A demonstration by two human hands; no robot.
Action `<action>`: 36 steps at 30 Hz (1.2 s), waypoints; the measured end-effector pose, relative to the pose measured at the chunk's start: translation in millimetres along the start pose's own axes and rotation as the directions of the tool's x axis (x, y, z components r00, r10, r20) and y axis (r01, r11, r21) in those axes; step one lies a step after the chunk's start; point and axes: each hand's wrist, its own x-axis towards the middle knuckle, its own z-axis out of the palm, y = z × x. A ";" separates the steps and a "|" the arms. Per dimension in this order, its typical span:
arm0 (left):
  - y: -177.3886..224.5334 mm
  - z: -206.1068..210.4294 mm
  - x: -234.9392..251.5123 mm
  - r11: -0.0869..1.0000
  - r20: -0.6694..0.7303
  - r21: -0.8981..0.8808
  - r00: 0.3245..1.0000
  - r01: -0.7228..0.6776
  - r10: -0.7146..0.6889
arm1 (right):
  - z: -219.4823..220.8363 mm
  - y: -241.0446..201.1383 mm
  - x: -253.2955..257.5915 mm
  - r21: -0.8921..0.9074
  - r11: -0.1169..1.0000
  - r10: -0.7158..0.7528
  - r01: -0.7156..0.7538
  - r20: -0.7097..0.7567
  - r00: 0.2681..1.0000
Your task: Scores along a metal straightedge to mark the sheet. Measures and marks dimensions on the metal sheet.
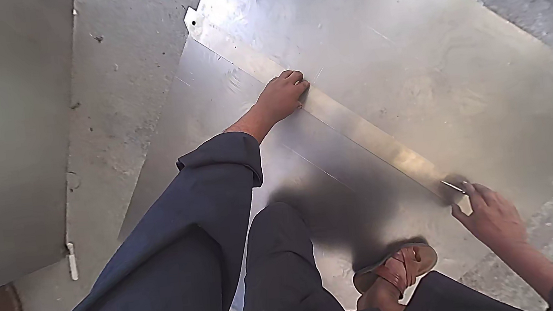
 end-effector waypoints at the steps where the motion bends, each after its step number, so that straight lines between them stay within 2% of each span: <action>1: 0.3 -0.1 -0.5 1.000 0.003 0.000 1.000 0.001 -0.001 | -0.7 -0.1 0.1 0.000 1.000 0.001 -0.001 0.005 1.000; 15: -2.3 0.6 -2.5 0.995 0.009 0.075 0.998 -0.061 0.061 | 0.2 1.8 -0.6 0.011 1.000 0.001 -0.001 0.014 1.000; 27: 0.3 -3.9 1.8 0.997 0.023 0.074 0.999 -0.032 0.030 | 0.6 1.6 -0.6 0.006 1.000 -0.011 0.011 -0.007 1.000; 34: 2.1 -11.5 -1.1 0.998 -0.021 0.050 0.999 -0.038 0.039 | -9.3 -2.9 7.7 0.057 0.998 -0.009 0.005 0.060 0.998; 36: 20.4 -5.6 -3.3 0.999 0.032 0.027 0.999 -0.026 0.025 | -15.6 -0.5 -7.3 0.069 0.998 -0.003 -0.004 0.091 0.996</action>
